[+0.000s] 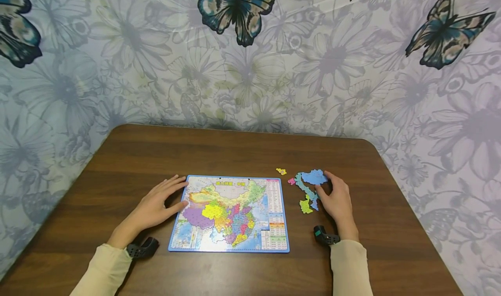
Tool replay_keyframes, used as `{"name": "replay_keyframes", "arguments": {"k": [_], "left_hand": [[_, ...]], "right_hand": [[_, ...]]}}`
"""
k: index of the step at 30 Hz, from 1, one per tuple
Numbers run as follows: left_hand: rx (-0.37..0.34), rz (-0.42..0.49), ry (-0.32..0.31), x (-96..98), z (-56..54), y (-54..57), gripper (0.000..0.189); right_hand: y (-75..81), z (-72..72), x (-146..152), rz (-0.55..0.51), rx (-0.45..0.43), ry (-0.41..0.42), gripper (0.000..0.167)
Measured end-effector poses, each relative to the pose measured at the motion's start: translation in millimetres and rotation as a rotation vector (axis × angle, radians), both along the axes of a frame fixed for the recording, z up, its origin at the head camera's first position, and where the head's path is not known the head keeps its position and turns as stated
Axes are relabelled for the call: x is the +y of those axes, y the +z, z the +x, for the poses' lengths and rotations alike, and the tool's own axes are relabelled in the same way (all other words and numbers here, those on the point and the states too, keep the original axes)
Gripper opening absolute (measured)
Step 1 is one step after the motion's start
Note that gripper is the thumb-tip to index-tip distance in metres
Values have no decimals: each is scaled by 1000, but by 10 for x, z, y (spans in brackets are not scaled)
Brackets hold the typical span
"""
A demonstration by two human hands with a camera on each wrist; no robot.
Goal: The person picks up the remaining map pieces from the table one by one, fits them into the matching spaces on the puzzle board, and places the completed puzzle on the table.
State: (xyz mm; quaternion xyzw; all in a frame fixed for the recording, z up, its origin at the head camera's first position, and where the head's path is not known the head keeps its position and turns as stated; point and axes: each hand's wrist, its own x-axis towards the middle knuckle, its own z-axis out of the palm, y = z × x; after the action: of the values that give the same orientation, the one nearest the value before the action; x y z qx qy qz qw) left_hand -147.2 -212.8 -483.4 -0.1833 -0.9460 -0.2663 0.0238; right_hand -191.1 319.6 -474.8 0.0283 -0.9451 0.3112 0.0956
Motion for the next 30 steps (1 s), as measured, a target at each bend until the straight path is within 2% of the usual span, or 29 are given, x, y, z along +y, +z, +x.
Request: {"name": "replay_keyframes", "arguments": {"k": [8, 14, 21, 30], "left_hand": [[-3, -8, -5, -1, -4, 2, 66], [16, 6, -13, -7, 4, -6, 65], [15, 8, -11, -10, 5, -11, 65], [-3, 7, -8, -9, 0, -9, 67]], "right_hand": [[-21, 0, -5, 37, 19, 0, 60], [-6, 20, -27, 50, -2, -18, 60], [2, 25, -34, 32, -17, -35, 58], [-16, -2, -15, -7, 0, -65, 65]]}}
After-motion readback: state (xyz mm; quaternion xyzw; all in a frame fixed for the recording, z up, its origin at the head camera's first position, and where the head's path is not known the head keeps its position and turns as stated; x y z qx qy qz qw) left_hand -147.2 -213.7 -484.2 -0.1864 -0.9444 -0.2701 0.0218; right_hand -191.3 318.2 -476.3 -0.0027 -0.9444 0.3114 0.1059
